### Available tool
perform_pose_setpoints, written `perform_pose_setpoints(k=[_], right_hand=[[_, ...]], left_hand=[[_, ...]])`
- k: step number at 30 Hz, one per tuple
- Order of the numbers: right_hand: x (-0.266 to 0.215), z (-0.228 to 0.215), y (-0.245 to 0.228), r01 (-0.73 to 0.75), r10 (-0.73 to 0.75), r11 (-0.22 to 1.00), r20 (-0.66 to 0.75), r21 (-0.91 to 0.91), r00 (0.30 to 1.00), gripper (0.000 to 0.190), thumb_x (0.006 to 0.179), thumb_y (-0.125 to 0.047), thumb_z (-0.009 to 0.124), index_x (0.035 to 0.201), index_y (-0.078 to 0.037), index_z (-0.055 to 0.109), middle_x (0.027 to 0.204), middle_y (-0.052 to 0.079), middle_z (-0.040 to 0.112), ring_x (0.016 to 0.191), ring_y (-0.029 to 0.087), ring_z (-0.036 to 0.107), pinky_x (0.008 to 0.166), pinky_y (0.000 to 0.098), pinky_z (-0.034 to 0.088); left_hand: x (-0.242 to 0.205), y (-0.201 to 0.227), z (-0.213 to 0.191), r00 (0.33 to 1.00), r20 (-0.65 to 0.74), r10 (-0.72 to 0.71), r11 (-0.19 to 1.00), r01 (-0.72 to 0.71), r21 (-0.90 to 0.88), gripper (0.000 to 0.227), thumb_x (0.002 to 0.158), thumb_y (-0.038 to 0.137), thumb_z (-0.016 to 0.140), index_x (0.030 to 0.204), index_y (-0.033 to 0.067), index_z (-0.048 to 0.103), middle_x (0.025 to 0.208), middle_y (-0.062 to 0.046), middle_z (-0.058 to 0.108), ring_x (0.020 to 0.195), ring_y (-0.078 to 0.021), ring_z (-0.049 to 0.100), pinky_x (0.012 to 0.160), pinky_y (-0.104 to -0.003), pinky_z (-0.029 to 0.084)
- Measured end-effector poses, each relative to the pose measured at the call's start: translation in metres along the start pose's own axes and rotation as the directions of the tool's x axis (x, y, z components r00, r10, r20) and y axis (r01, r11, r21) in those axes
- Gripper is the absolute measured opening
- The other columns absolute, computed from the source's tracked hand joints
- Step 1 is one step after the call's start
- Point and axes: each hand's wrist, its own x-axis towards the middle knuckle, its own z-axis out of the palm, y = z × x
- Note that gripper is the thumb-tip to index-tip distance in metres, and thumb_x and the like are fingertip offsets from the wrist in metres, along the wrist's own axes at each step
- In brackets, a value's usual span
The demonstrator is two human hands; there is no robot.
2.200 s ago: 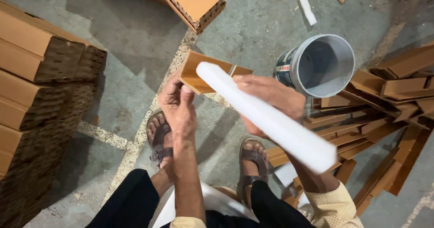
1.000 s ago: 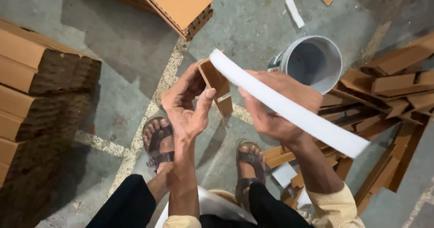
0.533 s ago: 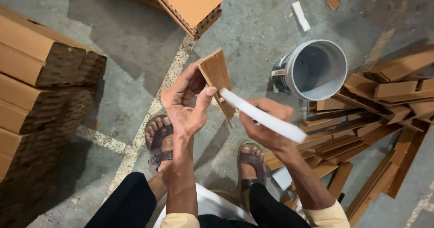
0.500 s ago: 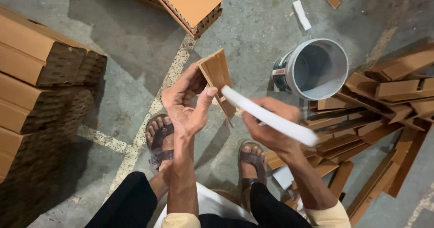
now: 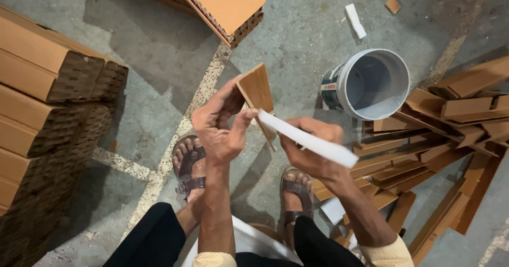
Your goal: The person applies a white substance from a bucket onto long, narrow cardboard pieces using a white foam applicator. They hold each piece with one hand and spread the substance along its length, then place the treated pieces onto a pile on the floor.
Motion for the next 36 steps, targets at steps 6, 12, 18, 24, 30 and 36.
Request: perform_pose_setpoints(k=[6,12,18,24,30,36], right_hand=[[0.007,-0.032,-0.009,0.183,-0.176,0.983,-0.202,0.016,0.963,0.017,0.094,-0.002,0.078,0.110,0.001,0.071,0.099,0.013,0.077,0.079,0.015,0.076,0.067,0.0240,0.061],[0.011,-0.013,-0.003,0.188,-0.209,0.976,-0.224,-0.109,0.952,0.016,0.093,-0.002,0.078,0.107,0.000,0.071,0.096,0.012,0.076,0.080,0.016,0.075,0.070,0.0268,0.060],[-0.007,-0.001,0.015,-0.029,0.019,0.996,-0.109,-0.088,0.994,0.013,0.087,-0.006,0.081,0.096,0.000,0.073,0.078,0.008,0.075,0.064,0.011,0.071,0.057,0.0251,0.056],[0.009,-0.029,0.005,0.168,-0.156,0.985,-0.270,0.023,0.950,0.014,0.096,-0.003,0.077,0.107,0.002,0.071,0.094,0.012,0.076,0.071,0.011,0.072,0.063,0.0235,0.058],[0.008,-0.013,0.005,0.116,-0.127,0.991,-0.191,-0.068,0.973,0.011,0.091,-0.003,0.077,0.100,0.001,0.072,0.086,0.011,0.076,0.072,0.013,0.073,0.062,0.0256,0.058],[0.004,-0.020,-0.005,0.025,-0.021,0.999,-0.140,0.030,0.990,0.016,0.087,-0.002,0.080,0.101,0.001,0.072,0.090,0.011,0.077,0.072,0.014,0.075,0.064,0.0250,0.059]], left_hand=[[-0.005,0.003,0.006,0.999,-0.002,-0.049,0.994,0.049,0.102,0.055,0.094,0.013,0.081,0.139,-0.0104,0.060,0.121,-0.020,0.073,0.113,-0.0221,0.072,0.104,-0.034,0.060],[0.000,0.009,0.008,0.999,0.039,-0.001,0.995,-0.003,0.101,0.054,0.098,0.017,0.080,0.139,-0.0098,0.058,0.126,-0.022,0.072,0.121,-0.0240,0.072,0.110,-0.036,0.060],[0.003,0.002,-0.001,0.999,0.014,0.044,0.989,-0.045,0.144,0.054,0.097,0.019,0.080,0.138,-0.0087,0.060,0.123,-0.021,0.074,0.115,-0.0236,0.076,0.106,-0.035,0.064],[-0.003,0.003,0.007,0.999,0.037,-0.019,0.995,0.016,0.097,0.057,0.096,0.019,0.081,0.140,-0.0100,0.058,0.125,-0.020,0.073,0.118,-0.0225,0.073,0.108,-0.035,0.060],[-0.003,0.005,0.007,0.999,0.039,-0.026,0.997,0.024,0.070,0.056,0.097,0.016,0.080,0.140,-0.0107,0.057,0.125,-0.020,0.072,0.118,-0.0219,0.072,0.109,-0.035,0.058],[0.000,0.000,0.004,0.999,0.047,-0.003,0.998,0.000,0.056,0.055,0.099,0.018,0.079,0.142,-0.0093,0.057,0.127,-0.018,0.072,0.117,-0.0205,0.072,0.107,-0.034,0.060]])
